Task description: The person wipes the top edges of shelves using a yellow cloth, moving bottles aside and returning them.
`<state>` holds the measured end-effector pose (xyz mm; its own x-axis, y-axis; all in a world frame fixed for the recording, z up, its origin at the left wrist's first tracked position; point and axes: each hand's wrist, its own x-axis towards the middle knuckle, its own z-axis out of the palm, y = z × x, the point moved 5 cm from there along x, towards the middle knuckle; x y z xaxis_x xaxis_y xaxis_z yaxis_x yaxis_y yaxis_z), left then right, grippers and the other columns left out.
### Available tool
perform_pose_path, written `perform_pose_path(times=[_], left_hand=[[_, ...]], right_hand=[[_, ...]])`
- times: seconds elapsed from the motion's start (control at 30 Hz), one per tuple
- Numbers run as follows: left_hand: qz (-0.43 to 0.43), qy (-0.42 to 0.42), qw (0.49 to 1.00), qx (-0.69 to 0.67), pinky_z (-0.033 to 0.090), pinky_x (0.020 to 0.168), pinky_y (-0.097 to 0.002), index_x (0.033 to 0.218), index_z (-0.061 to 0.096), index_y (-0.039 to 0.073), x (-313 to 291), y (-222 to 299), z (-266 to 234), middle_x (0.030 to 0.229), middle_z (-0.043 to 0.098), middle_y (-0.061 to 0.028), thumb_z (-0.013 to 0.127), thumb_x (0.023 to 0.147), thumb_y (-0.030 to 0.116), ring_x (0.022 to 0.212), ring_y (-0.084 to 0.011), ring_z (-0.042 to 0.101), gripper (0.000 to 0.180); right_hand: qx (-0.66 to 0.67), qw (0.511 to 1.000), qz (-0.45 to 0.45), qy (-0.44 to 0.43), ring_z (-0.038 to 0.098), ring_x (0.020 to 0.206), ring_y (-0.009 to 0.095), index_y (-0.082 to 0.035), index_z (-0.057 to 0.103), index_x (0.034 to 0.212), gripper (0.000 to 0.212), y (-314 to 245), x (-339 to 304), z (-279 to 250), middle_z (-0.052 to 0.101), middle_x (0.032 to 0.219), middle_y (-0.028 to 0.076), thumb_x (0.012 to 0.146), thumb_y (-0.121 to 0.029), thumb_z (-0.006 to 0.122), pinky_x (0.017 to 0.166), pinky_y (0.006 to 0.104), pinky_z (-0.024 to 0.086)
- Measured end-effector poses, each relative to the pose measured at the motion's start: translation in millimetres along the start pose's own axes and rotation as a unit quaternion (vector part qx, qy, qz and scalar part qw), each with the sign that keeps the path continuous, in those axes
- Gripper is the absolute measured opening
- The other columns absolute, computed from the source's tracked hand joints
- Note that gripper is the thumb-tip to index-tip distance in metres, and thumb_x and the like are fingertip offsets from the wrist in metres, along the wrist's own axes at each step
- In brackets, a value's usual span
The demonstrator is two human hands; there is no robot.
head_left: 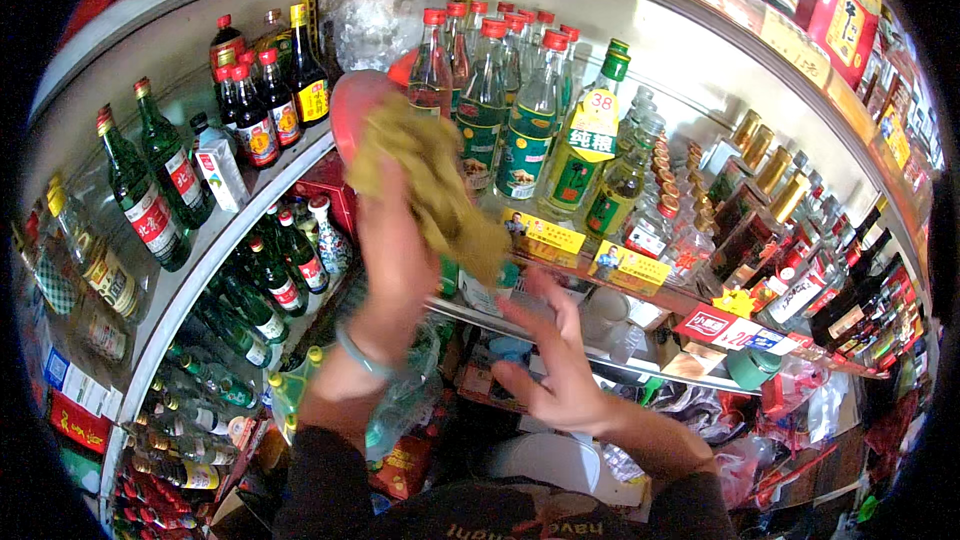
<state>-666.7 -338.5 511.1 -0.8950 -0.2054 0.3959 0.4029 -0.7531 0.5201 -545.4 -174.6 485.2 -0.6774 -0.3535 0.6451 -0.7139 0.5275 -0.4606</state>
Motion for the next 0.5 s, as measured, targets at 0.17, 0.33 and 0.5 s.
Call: perform_pose_path(times=[0.17,0.33,0.5], left_hand=[[0.034,0.011,0.999,-0.003,0.046,0.093,-0.0439,0.121,0.045,0.002,170.1,70.3,-5.9,0.113,0.055,-0.0136,0.040,0.089,0.007,0.108,-0.0266,0.055,0.032],[0.073,-0.143,0.980,0.121,0.052,0.088,-0.0402,0.122,0.044,-0.002,226.7,75.8,43.6,0.115,0.056,-0.0144,0.042,0.088,-0.003,0.105,-0.0263,0.059,0.033],[0.301,-0.068,0.877,0.368,0.053,0.071,-0.0314,0.101,0.064,0.001,263.4,85.6,52.5,0.095,0.068,-0.0083,0.062,0.080,0.005,0.087,-0.0187,0.066,0.021]], right_hand=[[0.166,0.977,0.097,-0.088,0.038,0.128,0.031,-0.006,0.051,0.126,0.040,22.9,-47.9,36.6,0.031,0.139,0.018,0.087,-0.007,0.059,0.097,0.0389,0.043],[0.160,0.969,0.163,-0.092,0.043,0.123,0.026,-0.007,0.054,0.120,0.031,39.0,-82.5,32.3,0.036,0.134,0.016,0.090,-0.004,0.054,0.088,0.0332,0.051],[0.191,0.933,0.306,-0.014,0.048,0.114,0.022,-0.005,0.057,0.113,0.021,71.5,-128.3,21.5,0.042,0.127,0.015,0.093,-0.008,0.051,0.084,0.0316,0.053]])
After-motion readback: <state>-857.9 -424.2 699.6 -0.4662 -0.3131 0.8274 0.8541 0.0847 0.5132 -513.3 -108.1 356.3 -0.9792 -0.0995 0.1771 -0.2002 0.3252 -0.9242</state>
